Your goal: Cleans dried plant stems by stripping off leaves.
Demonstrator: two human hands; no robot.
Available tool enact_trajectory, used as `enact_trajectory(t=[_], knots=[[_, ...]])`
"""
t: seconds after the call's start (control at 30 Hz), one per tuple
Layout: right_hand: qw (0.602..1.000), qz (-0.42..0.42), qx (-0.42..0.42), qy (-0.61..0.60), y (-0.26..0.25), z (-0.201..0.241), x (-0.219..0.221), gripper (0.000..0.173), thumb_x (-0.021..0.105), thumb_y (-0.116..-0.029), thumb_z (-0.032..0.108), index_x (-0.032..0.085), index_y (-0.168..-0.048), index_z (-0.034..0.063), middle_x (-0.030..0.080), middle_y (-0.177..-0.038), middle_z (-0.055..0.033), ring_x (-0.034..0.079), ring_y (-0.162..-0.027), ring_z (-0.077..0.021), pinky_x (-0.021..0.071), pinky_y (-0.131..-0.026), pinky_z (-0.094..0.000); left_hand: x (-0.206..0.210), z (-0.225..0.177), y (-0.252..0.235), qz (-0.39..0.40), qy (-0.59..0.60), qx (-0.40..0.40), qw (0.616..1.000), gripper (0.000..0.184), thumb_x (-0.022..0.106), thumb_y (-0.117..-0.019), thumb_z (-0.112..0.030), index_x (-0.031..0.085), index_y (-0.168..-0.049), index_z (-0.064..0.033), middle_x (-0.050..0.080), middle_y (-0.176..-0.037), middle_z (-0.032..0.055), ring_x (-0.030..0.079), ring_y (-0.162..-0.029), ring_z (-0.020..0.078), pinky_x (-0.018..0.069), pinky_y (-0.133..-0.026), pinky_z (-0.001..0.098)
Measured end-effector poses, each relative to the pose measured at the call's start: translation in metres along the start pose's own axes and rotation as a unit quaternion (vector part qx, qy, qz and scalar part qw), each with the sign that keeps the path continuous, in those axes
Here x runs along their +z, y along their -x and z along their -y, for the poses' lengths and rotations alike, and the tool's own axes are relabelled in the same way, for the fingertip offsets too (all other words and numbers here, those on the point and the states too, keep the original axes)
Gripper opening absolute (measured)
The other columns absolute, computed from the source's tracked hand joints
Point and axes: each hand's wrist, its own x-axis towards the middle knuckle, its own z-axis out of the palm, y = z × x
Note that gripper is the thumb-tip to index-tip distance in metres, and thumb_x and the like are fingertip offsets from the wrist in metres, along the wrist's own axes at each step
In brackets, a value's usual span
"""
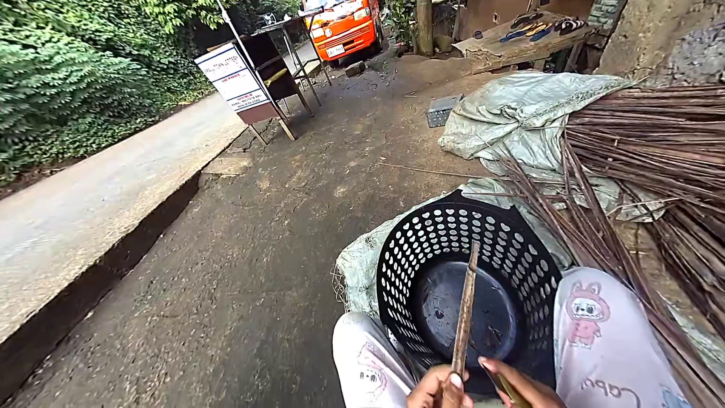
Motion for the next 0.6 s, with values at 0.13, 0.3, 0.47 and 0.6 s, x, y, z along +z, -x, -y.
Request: enact_trajectory(t=[0.13,0.3,0.47,0.6], knots=[[0.997,0.016,-0.063,0.041,-0.005,-0.005,-0.006,0.048,0.052,-0.1041,0.033,0.072,-0.106,-0.0117,0.069,-0.081,-0.0268,0.067,-0.075,-0.0259,0.0529,-0.077,-0.0286,0.000,-0.004,0.001,0.016,0.000,0.012,1.000,0.026,0.043,-0.0973,0.008,0.062,-0.084,-0.0044,0.061,-0.065,-0.0163,0.049,-0.053,-0.0143,0.0402,-0.053,0.0060],[0.992,0.049,-0.097,0.071,-0.019,0.004,-0.015,0.036,0.058,-0.0970,0.025,0.076,-0.097,-0.0063,0.067,-0.072,-0.0214,0.063,-0.067,-0.0262,0.0503,-0.068,-0.0310,0.001,-0.007,0.004,0.036,0.027,0.012,0.999,0.030,0.040,-0.0949,0.011,0.060,-0.082,-0.0082,0.058,-0.063,-0.0180,0.048,-0.054,-0.0147,0.0389,-0.054,0.0064],[0.985,0.007,-0.125,0.117,-0.024,0.004,-0.013,0.033,0.060,-0.0945,0.026,0.076,-0.092,-0.0032,0.065,-0.067,-0.0175,0.062,-0.064,-0.0235,0.0488,-0.064,-0.0297,-0.001,-0.005,0.004,0.059,0.056,0.023,0.996,0.030,0.040,-0.0956,0.009,0.060,-0.083,-0.0096,0.056,-0.063,-0.0196,0.046,-0.054,-0.0155,0.0375,-0.052,0.0059],[0.982,-0.028,-0.130,0.132,-0.023,0.002,-0.005,0.032,0.064,-0.0924,0.028,0.076,-0.093,-0.0012,0.062,-0.065,-0.0152,0.059,-0.064,-0.0217,0.0465,-0.064,-0.0276,-0.004,-0.003,0.003,0.064,0.078,0.018,0.995,0.033,0.038,-0.0966,0.009,0.060,-0.083,-0.0108,0.057,-0.063,-0.0191,0.047,-0.054,-0.0151,0.0377,-0.052,0.0057]])
